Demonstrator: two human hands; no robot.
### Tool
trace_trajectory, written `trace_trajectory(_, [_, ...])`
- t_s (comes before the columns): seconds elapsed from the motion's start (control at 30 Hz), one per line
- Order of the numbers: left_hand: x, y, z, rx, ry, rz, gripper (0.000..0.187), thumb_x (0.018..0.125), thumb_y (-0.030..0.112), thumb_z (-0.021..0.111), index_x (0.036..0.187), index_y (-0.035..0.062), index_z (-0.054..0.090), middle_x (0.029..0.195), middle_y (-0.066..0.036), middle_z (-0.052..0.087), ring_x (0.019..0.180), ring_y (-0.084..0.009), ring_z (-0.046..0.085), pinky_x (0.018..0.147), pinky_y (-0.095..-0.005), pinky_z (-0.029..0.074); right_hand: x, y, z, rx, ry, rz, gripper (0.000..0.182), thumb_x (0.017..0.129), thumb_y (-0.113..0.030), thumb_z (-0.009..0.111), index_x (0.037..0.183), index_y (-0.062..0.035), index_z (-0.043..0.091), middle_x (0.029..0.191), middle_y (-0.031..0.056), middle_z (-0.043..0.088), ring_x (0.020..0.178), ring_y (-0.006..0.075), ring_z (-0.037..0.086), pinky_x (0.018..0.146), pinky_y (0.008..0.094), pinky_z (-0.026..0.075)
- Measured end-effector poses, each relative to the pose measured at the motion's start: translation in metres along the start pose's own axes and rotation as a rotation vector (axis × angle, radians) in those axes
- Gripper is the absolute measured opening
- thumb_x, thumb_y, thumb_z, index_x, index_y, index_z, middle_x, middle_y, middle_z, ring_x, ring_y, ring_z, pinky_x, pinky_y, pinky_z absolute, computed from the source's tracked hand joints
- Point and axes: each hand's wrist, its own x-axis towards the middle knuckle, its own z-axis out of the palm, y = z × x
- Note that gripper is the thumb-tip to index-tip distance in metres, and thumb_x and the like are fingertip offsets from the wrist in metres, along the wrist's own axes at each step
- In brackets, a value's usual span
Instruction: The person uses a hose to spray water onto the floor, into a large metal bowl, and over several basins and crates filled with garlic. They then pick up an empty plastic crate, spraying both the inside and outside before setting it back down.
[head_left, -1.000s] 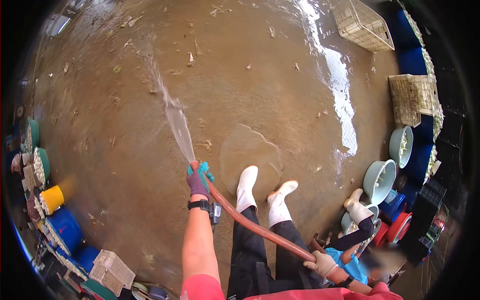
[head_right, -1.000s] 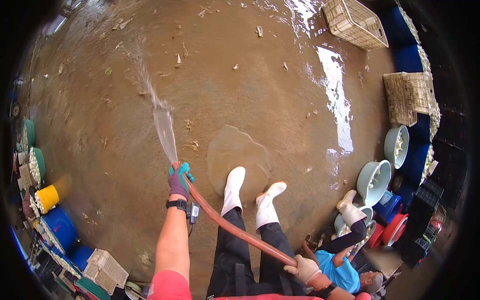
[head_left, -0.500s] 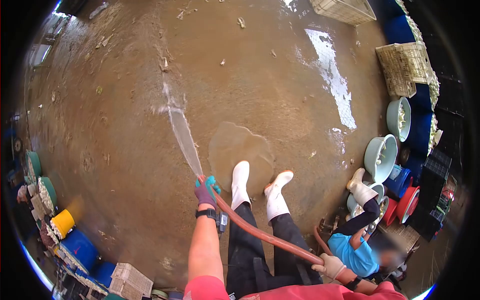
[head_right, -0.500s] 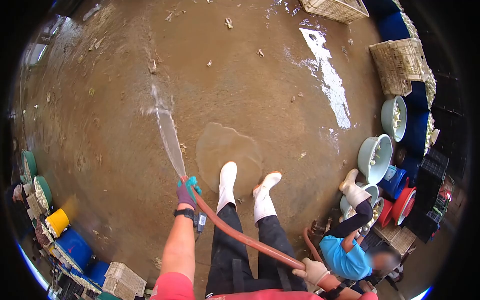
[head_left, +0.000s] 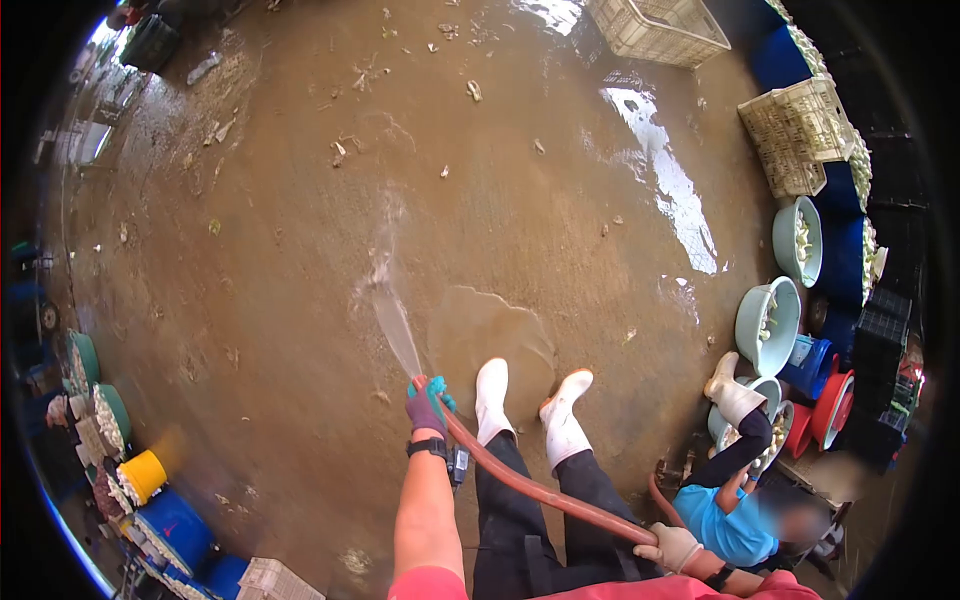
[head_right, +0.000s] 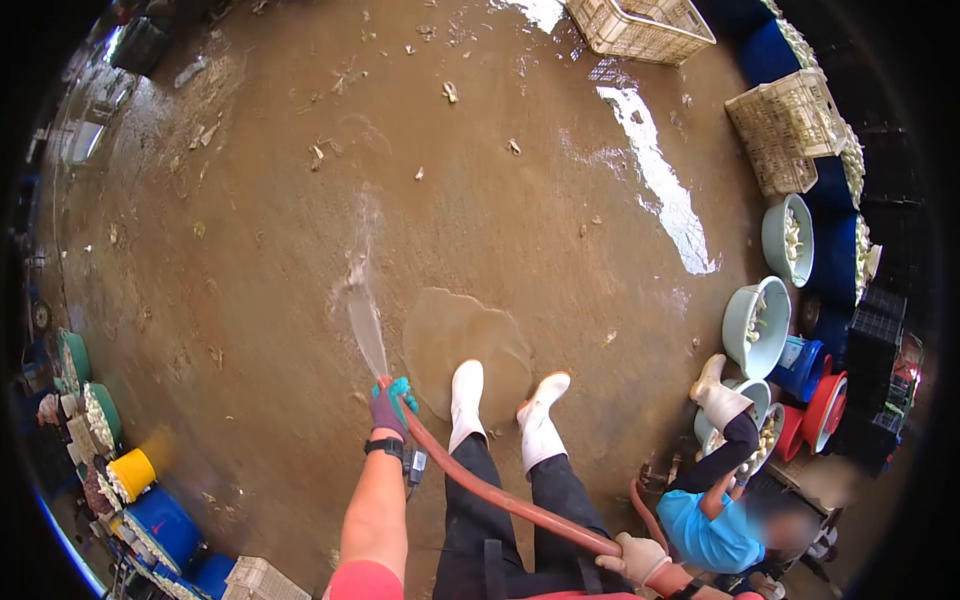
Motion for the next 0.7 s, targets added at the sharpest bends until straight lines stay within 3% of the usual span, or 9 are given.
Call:
trace_trajectory(0.3, [0.007,0.120,0.076,0.077,-0.081,0.188,0.021,0.073,0.008,0.062,0.088,0.0123,0.049,0.063,-0.002,0.051,0.045,-0.0160,0.049,0.040,-0.0308,0.042,0.035,-0.054,-0.006,0.162,0.176,-0.065,0.058,0.074,-0.059,0.055,0.090,-0.0026,0.055,0.078,0.0212,0.060,0.078,0.0384,0.058,0.069,0.0433,0.045])
trace_trajectory(0.53, [0.028,0.149,0.136,0.188,-0.109,0.196,0.023,0.072,0.011,0.064,0.090,0.0120,0.048,0.064,-0.003,0.051,0.047,-0.0170,0.049,0.041,-0.0315,0.043,0.049,-0.059,-0.031,0.238,0.235,-0.068,0.059,0.075,-0.061,0.052,0.089,-0.0043,0.055,0.079,0.0209,0.061,0.079,0.0382,0.059,0.070,0.0430,0.046])
trace_trajectory(0.6, [0.037,0.155,0.153,0.211,-0.160,0.192,0.025,0.078,0.010,0.059,0.100,0.0133,0.047,0.069,-0.005,0.055,0.046,-0.0174,0.050,0.040,-0.0322,0.043,0.054,-0.055,-0.040,0.267,0.238,-0.072,0.059,0.075,-0.061,0.052,0.089,-0.0044,0.055,0.079,0.0210,0.061,0.079,0.0382,0.059,0.070,0.0431,0.046])
trace_trajectory(0.7, [0.032,0.169,0.190,0.203,-0.136,0.214,0.022,0.077,0.009,0.058,0.096,0.0119,0.048,0.067,-0.005,0.054,0.045,-0.0176,0.050,0.039,-0.0323,0.043,0.063,-0.051,-0.066,0.288,0.229,-0.070,0.058,0.075,-0.061,0.052,0.089,-0.0047,0.056,0.080,0.0210,0.061,0.079,0.0382,0.059,0.070,0.0431,0.046])
